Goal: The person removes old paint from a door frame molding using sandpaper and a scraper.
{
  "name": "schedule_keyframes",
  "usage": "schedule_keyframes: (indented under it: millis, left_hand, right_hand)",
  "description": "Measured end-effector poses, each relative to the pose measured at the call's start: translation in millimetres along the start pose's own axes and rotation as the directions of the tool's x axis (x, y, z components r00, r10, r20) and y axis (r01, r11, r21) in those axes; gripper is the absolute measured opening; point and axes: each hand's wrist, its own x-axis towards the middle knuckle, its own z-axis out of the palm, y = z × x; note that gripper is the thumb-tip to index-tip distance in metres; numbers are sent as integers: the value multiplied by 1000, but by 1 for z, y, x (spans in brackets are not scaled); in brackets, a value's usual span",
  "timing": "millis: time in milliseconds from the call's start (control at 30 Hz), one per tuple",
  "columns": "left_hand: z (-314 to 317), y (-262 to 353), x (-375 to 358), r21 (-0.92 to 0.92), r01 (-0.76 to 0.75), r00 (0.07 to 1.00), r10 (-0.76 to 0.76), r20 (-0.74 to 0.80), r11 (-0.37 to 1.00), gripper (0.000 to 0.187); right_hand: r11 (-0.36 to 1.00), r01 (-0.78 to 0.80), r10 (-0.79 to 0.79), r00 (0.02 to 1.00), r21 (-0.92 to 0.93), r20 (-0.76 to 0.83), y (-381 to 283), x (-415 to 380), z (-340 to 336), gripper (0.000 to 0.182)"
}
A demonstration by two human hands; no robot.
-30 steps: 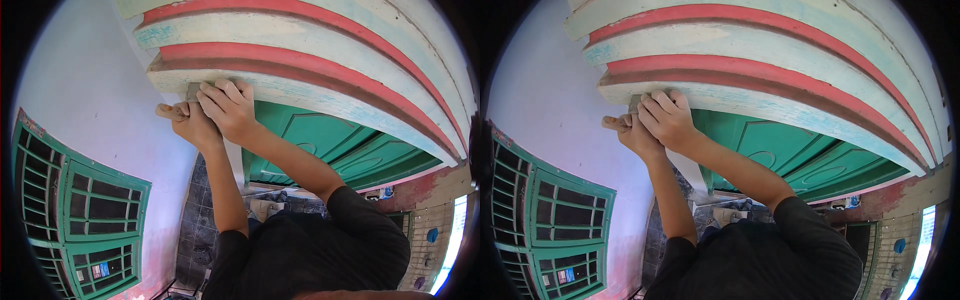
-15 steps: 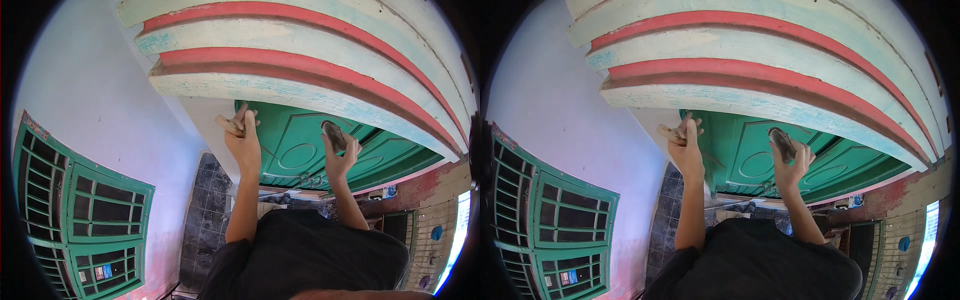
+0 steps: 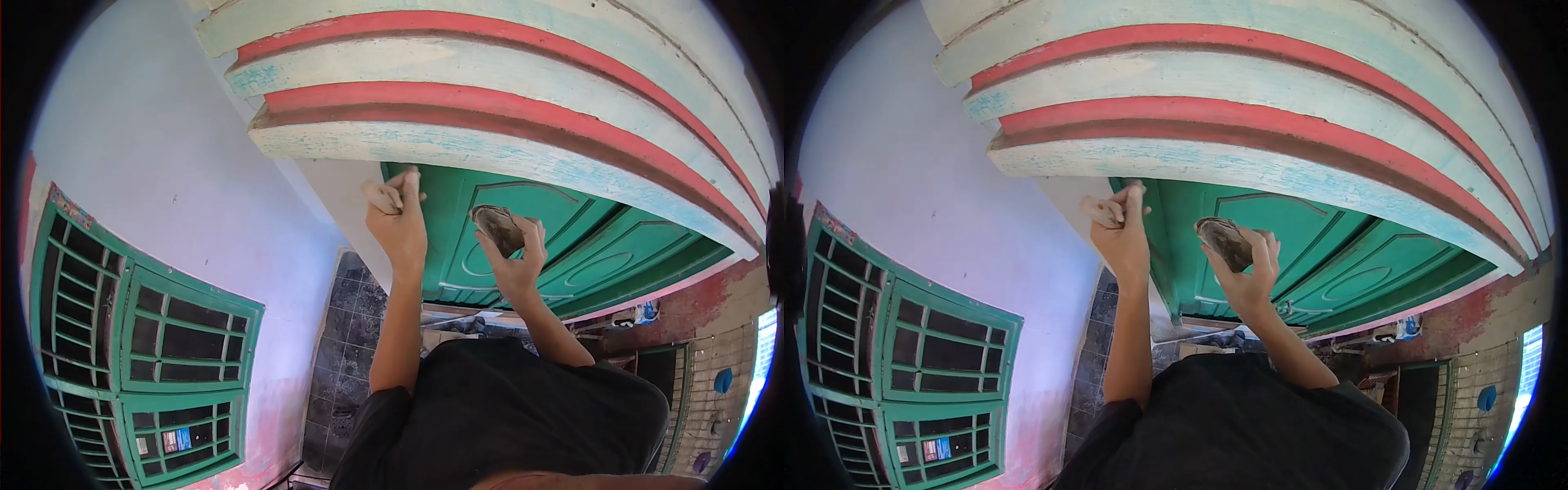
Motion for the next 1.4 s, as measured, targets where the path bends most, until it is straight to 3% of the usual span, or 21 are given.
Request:
schedule_keyframes:
  millis: [100,167,233,300,400,467,533,600,733,800,933,1033,1100,1200,1333,1400]
  left_hand:
    - [-6,-3,0,12,42,999,-42,12,999,35]
    - [-8,-8,6,-41,43,999,-44,-29,998,34]
    - [-10,-5,10,-97,41,997,-48,-67,994,34]
    - [-12,3,10,78,101,995,-100,-13,992,22]
    - [-15,15,7,238,159,981,-179,67,958,20]
    - [-28,9,0,318,104,986,-140,92,942,22]
    - [-46,5,-7,393,45,987,-101,122,918,25]
    - [-70,6,-15,531,171,963,-255,89,830,28]
    - [-109,-1,-33,491,226,962,-273,24,841,30]
    - [-121,-4,-39,453,258,962,-268,-42,854,31]
    - [-119,4,-41,468,283,955,-291,-57,837,31]
    - [-103,1,-38,415,298,952,-302,-57,860,32]
    - [-93,-1,-35,375,278,958,-286,-35,884,32]
    - [-91,-2,-34,344,262,961,-275,-10,902,32]
    - [-113,-5,-33,381,246,965,-260,-13,892,32]
    - [-126,-9,-33,428,257,965,-253,-68,866,32]
  right_hand:
    - [1000,-2,2,1000,-12,-4,-1,2,-6,53]
    - [985,159,-164,984,-70,-64,1,8,-7,52]
    - [977,193,-202,974,-94,-101,0,13,-10,52]
    - [966,230,-246,960,-120,-137,0,22,-14,52]
    - [907,333,-391,894,-259,-218,9,44,-23,50]
    - [911,242,-377,816,-334,-438,23,61,-26,47]
    - [844,251,-464,785,-474,-410,27,82,-38,43]
    - [857,227,-441,789,-463,-429,24,93,-35,39]
    - [856,308,-487,747,-415,-452,7,105,-5,23]
    - [759,444,-631,681,-476,-371,-4,111,17,21]
    - [747,595,-665,672,-297,-326,-40,116,83,18]
    - [646,756,-757,615,-106,-220,-66,109,153,24]
    - [590,807,-805,589,6,-68,-89,109,183,26]
    - [638,768,-768,640,59,-18,-82,110,168,29]
    - [676,700,-737,637,-233,-225,-16,96,84,17]
    - [726,559,-645,755,-401,-116,20,80,13,16]
